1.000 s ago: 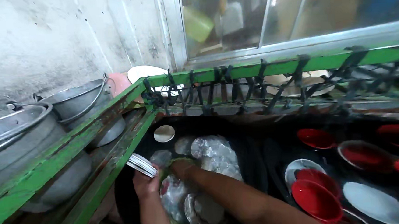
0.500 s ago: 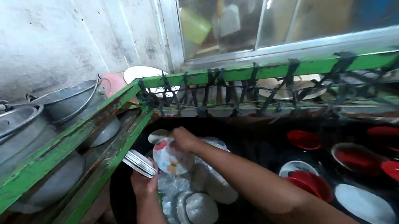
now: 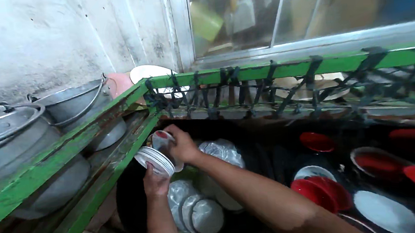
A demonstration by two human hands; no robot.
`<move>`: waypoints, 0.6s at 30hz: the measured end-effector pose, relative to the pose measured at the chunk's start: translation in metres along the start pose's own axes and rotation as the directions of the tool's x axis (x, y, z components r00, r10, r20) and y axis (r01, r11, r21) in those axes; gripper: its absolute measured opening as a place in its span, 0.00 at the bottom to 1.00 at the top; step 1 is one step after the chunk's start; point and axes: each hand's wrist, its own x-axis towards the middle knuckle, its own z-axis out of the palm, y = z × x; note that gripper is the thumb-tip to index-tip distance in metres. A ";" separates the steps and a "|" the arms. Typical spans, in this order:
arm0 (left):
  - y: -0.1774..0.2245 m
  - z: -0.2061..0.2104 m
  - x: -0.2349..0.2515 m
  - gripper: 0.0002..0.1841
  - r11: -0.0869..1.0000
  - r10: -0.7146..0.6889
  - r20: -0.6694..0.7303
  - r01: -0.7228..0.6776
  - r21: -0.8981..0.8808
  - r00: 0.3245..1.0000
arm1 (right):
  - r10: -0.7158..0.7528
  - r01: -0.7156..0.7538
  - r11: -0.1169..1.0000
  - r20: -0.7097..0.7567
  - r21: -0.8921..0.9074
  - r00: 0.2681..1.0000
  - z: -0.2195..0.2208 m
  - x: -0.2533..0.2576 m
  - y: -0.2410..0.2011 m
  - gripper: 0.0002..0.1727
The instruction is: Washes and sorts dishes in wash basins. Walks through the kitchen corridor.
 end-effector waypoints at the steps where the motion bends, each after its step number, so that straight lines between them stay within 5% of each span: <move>1: -0.002 -0.001 0.000 0.23 1.000 0.010 -0.002 -0.010 0.002 1.000 | -0.034 0.036 0.999 0.054 -0.035 0.998 0.009 0.000 -0.003 0.27; 5: -0.002 -0.003 -0.003 0.20 0.995 0.009 -0.045 -0.014 -0.097 0.999 | -0.186 0.156 0.979 0.260 0.129 0.947 0.028 0.013 0.000 0.28; 8: 0.003 -0.009 0.000 0.20 0.956 0.034 -0.030 -0.042 -0.291 0.999 | -0.027 -0.055 0.948 0.253 0.314 0.967 0.023 0.020 0.017 0.30; 10: 0.007 -0.011 0.002 0.21 0.929 0.053 -0.016 -0.055 -0.367 0.998 | 0.161 -0.175 0.983 0.189 0.061 0.969 0.029 0.024 0.053 0.26; 13: 0.011 -0.010 0.003 0.22 0.919 0.052 -0.009 -0.051 -0.391 0.999 | 0.341 -0.184 0.896 0.361 -0.404 0.868 0.049 0.013 0.097 0.24; 15: 0.014 -0.007 0.001 0.22 0.932 0.039 -0.032 -0.048 -0.360 0.999 | 0.396 -0.143 0.853 0.444 -0.501 0.804 0.060 -0.002 0.101 0.29; 18: 0.013 -0.005 -0.001 0.25 0.946 0.022 -0.046 -0.036 -0.323 0.999 | 0.414 -0.178 0.854 0.431 -0.489 0.802 0.071 -0.024 0.106 0.30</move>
